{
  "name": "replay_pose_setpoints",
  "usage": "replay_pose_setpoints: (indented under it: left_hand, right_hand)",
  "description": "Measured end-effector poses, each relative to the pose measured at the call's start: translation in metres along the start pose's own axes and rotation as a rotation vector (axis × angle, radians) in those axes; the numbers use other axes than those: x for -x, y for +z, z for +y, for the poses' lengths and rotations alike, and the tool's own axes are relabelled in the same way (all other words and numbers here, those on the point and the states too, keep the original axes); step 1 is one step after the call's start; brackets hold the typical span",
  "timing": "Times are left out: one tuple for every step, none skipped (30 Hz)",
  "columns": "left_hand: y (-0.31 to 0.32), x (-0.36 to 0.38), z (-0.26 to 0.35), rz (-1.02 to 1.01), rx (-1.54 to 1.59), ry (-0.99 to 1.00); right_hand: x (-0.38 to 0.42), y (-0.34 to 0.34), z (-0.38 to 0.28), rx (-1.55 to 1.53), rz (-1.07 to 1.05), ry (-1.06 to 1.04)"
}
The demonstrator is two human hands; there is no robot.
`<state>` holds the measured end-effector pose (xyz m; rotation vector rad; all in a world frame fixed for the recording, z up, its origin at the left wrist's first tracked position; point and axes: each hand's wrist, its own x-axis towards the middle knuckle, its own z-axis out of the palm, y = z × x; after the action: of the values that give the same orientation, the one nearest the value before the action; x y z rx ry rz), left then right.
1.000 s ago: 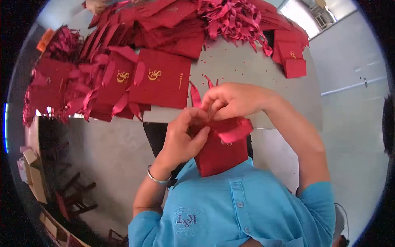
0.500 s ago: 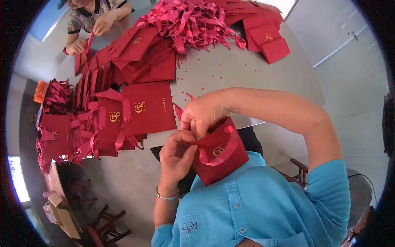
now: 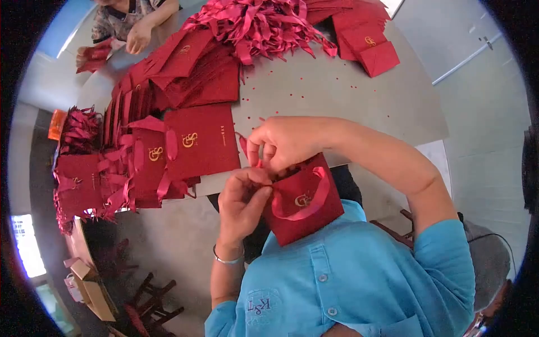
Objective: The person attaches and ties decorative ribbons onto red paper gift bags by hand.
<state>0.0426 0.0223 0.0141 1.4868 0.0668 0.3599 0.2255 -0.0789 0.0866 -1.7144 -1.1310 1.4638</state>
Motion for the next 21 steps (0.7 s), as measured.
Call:
replay_pose_setpoints:
  left_hand:
    - [-0.001, -0.001, 0.000, -0.004, 0.020, 0.008]
    - [-0.002, 0.000, 0.001, 0.003, 0.013, 0.008]
    - [-0.002, 0.001, 0.001, 0.000, 0.029, -0.035]
    - [-0.001, 0.002, 0.001, -0.005, 0.049, -0.078]
    - [0.000, 0.002, 0.001, -0.003, 0.048, -0.078]
    - [0.001, 0.002, 0.001, 0.004, 0.046, -0.063]
    - [0.001, 0.002, 0.002, 0.013, 0.041, -0.047]
    - [0.001, 0.002, 0.002, 0.016, 0.036, -0.044]
    - [0.001, 0.002, 0.002, 0.005, 0.020, -0.021]
    - [0.001, 0.002, 0.002, -0.005, 0.003, 0.003]
    - [0.000, 0.003, 0.001, 0.002, -0.004, 0.006]
    - [-0.001, 0.004, -0.001, 0.014, 0.027, -0.027]
    - [-0.002, 0.006, -0.003, 0.026, 0.059, -0.060]
    - [-0.003, 0.007, -0.005, 0.033, 0.053, -0.063]
    - [-0.004, 0.007, -0.007, 0.049, 0.076, -0.085]
    - [-0.004, 0.006, -0.008, 0.063, 0.102, -0.108]
    - [-0.003, 0.006, -0.005, 0.058, 0.102, -0.110]
    - [-0.001, 0.006, -0.001, 0.042, 0.130, -0.075]
    - [0.000, 0.008, 0.002, 0.024, 0.159, -0.045]
    - [0.000, 0.007, 0.002, 0.024, 0.161, -0.046]
    - [0.000, 0.005, 0.001, 0.012, 0.169, -0.043]
  right_hand:
    - [-0.001, -0.001, 0.005, 0.002, -0.007, -0.010]
    - [-0.004, -0.002, 0.014, -0.048, -0.067, -0.087]
    - [-0.006, -0.002, 0.018, -0.098, -0.126, -0.159]
    - [-0.007, -0.002, 0.021, -0.097, -0.130, -0.160]
    - [-0.008, -0.003, 0.023, -0.135, -0.188, -0.133]
    - [-0.008, -0.003, 0.024, -0.172, -0.246, -0.106]
    - [-0.011, -0.003, 0.027, -0.170, -0.248, -0.109]
    - [-0.014, -0.002, 0.030, -0.176, -0.259, -0.102]
    - [-0.016, -0.001, 0.030, -0.181, -0.270, -0.097]
    - [-0.016, 0.000, 0.030, -0.174, -0.276, -0.103]
    - [-0.014, 0.001, 0.028, -0.181, -0.228, -0.054]
    - [-0.014, 0.004, 0.025, -0.191, -0.181, -0.004]
    - [-0.012, 0.007, 0.018, -0.190, -0.190, -0.009]
    - [-0.007, 0.010, 0.009, -0.047, -0.082, -0.032]
    - [-0.005, 0.011, 0.006, 0.093, 0.033, -0.056]
    - [-0.008, 0.012, 0.009, 0.088, 0.035, -0.057]
    - [-0.013, 0.013, 0.015, 0.263, 0.208, -0.084]
    - [-0.016, 0.013, 0.021, 0.438, 0.382, -0.108]
    - [-0.018, 0.012, 0.026, 0.429, 0.385, -0.102]
    - [-0.020, 0.007, 0.029, 0.336, 0.468, -0.177]
    - [-0.023, 0.003, 0.032, 0.245, 0.542, -0.254]
